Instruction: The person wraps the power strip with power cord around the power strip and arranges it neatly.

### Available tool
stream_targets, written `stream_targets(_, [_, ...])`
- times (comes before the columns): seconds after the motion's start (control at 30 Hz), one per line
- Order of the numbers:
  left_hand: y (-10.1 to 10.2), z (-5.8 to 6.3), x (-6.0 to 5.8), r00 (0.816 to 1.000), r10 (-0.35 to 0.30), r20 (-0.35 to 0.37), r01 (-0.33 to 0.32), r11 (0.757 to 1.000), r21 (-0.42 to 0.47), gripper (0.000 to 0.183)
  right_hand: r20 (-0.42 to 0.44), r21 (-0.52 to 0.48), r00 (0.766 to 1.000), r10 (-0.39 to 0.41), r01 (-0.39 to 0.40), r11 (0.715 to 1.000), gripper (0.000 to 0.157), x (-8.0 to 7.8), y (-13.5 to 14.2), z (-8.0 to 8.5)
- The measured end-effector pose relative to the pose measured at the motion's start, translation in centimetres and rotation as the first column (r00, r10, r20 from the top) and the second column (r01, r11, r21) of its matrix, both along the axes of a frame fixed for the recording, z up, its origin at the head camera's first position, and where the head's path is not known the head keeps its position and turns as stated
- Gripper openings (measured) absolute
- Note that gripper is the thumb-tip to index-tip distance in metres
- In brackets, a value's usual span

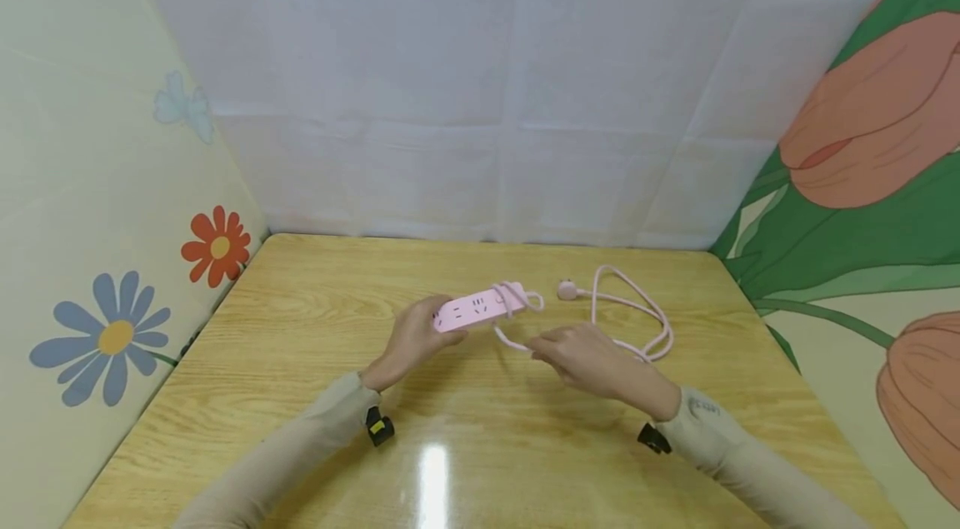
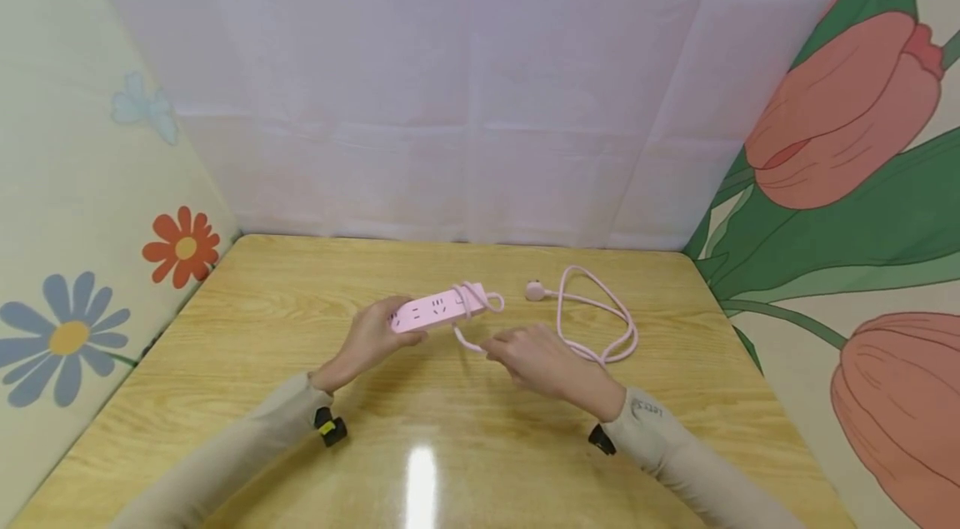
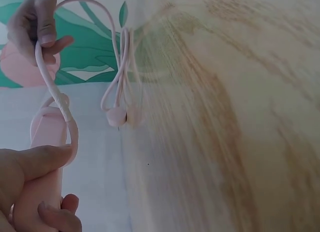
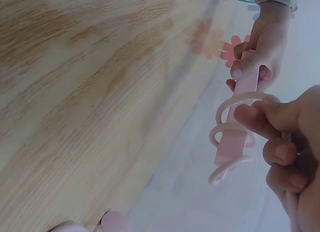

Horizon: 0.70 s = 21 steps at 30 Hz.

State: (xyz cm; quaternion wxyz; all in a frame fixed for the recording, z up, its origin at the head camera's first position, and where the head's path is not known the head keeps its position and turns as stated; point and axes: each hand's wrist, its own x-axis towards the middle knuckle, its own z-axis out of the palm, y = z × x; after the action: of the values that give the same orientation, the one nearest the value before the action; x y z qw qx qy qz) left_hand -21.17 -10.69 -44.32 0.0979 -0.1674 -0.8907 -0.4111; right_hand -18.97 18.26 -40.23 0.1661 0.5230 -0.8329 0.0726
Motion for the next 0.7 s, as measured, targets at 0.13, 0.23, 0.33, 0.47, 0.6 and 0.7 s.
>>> stream_targets(0.13, [0.0,-0.2,0.0,0.999,-0.005,0.042,0.005,1.0,-0.008,0.052,-0.049,-0.015,0.999,0.02,-0.021,1.0,0.011,-0.2,0.1,0.2])
stream_targets(0.23, [0.0,-0.3,0.0,0.999,-0.01,0.05,0.011,1.0,-0.002,0.054,-0.073,-0.025,0.997,0.023,-0.025,0.999,0.01,-0.4,0.1,0.4])
stream_targets(0.33, [0.1,-0.3,0.0,0.999,-0.011,0.041,0.011,1.0,0.003,0.054,-0.094,-0.049,0.996,0.004,-0.008,0.999,0.01,-0.4,0.2,0.5])
stream_targets(0.47, [0.1,-0.3,0.0,0.998,-0.028,0.047,0.028,1.0,-0.002,0.052,-0.121,-0.089,0.992,-0.015,0.004,0.996,0.012,-0.6,0.3,0.5])
stream_targets(0.6, [0.0,-0.3,0.1,0.997,-0.065,0.05,0.065,0.998,-0.013,0.05,-0.165,-0.114,0.986,-0.003,-0.016,0.993,0.02,-1.1,0.4,0.4])
stream_targets(0.7, [0.0,-0.2,0.1,0.995,-0.084,0.045,0.086,0.996,-0.031,0.052,-0.229,-0.12,0.974,0.003,-0.031,0.992,0.038,-1.5,0.3,0.5])
